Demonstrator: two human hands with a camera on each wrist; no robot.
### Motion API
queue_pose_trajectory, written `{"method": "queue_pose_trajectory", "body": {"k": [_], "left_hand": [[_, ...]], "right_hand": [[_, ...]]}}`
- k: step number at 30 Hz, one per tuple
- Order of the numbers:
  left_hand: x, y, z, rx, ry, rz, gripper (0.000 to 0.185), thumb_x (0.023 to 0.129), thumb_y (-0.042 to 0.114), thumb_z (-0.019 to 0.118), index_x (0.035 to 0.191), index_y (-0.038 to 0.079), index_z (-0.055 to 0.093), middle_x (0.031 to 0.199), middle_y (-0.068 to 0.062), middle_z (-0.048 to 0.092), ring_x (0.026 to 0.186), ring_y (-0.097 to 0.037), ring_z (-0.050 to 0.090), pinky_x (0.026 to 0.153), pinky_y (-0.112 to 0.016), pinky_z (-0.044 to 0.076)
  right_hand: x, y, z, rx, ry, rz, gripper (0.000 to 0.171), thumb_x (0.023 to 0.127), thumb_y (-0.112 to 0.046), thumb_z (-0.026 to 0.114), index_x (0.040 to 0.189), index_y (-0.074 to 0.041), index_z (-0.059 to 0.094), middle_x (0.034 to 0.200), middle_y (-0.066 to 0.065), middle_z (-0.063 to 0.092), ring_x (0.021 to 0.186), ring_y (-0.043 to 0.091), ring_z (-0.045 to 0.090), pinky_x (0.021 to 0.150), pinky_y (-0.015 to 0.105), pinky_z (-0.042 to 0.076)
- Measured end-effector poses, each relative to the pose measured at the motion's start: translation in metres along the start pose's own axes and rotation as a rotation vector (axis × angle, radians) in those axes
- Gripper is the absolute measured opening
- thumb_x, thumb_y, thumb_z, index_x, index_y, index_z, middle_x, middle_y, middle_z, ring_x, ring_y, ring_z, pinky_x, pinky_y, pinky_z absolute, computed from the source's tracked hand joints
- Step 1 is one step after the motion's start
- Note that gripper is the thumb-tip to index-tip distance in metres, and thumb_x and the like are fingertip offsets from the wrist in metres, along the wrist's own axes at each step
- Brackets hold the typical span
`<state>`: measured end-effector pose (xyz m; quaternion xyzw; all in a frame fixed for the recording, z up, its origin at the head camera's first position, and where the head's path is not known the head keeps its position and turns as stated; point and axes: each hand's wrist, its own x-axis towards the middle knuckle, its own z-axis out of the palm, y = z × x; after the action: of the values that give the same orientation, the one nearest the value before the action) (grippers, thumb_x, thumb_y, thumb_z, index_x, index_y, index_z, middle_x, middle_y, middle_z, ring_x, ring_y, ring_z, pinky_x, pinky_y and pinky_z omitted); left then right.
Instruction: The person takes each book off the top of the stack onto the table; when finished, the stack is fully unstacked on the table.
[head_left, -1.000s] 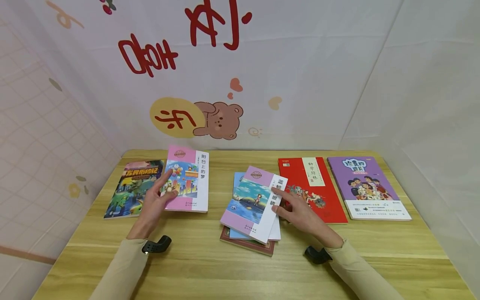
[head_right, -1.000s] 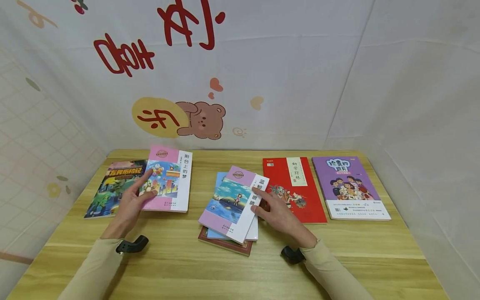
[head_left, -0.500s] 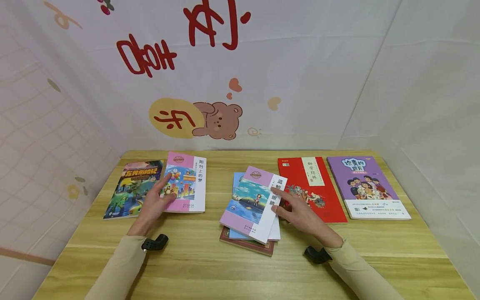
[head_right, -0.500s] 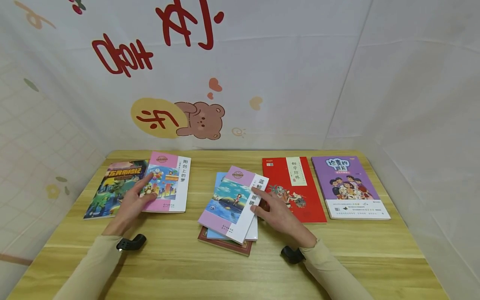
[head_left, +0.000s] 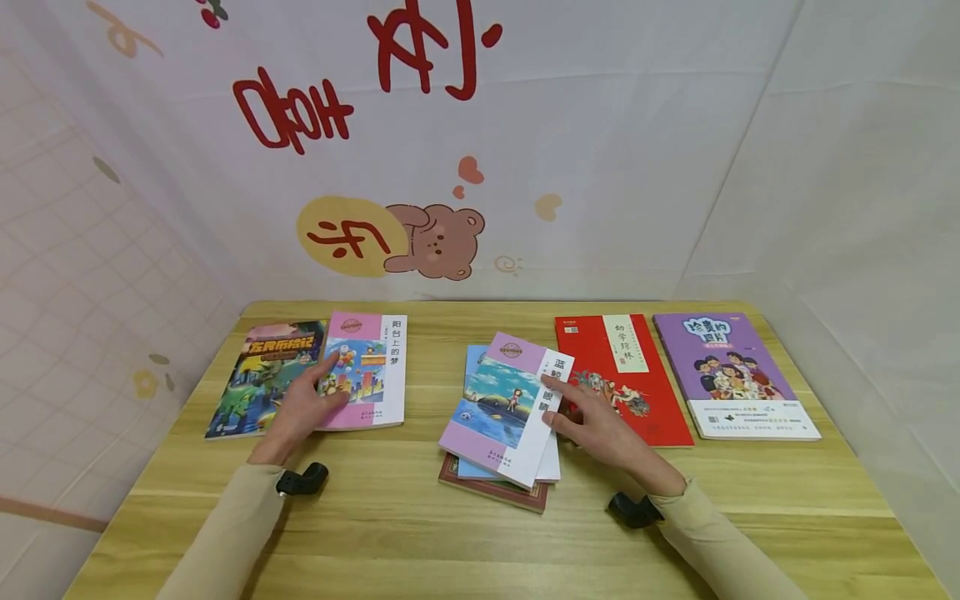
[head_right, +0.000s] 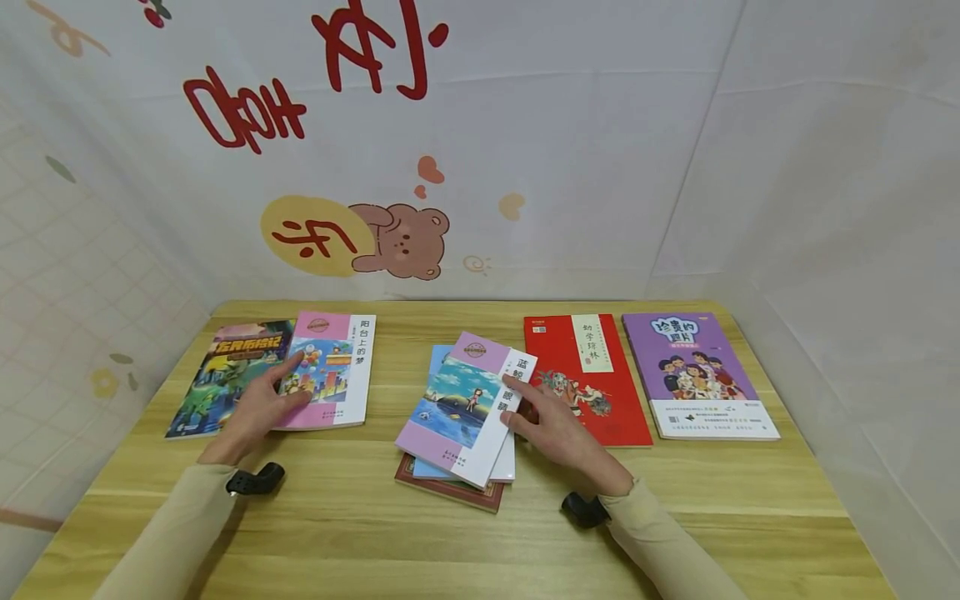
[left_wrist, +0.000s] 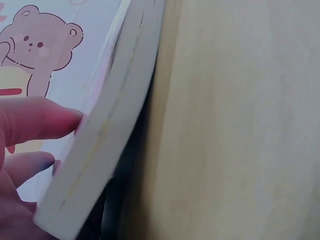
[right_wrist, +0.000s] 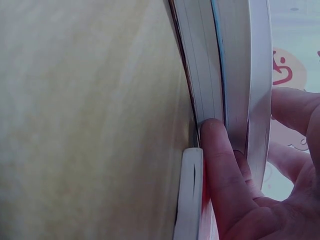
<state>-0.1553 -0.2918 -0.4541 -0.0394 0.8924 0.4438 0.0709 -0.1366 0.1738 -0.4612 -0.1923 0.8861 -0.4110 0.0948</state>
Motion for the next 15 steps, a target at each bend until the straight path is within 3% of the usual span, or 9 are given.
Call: {"method": "queue_pose_trajectory", "body": {"k": [15], "left_hand": [[0.0036,0.0041,-0.0054,0.106,-0.015,-0.043,0.079,0.096,0.01,0.065,0.163,0.003,0.024,0.162,-0.037,0.02,0.149,-0.057,0.016,0.118,-0.069,0.016]], "right_hand": [[-0.0004,0.0007,-0.0008,-0.003,-0.001,0.0,0.066,0.1,-0.034,0.069,0.157,-0.011,0.046,0.127,0.013,0.059,0.111,0.028,0.051,0.08,0.036,0.049]]}}
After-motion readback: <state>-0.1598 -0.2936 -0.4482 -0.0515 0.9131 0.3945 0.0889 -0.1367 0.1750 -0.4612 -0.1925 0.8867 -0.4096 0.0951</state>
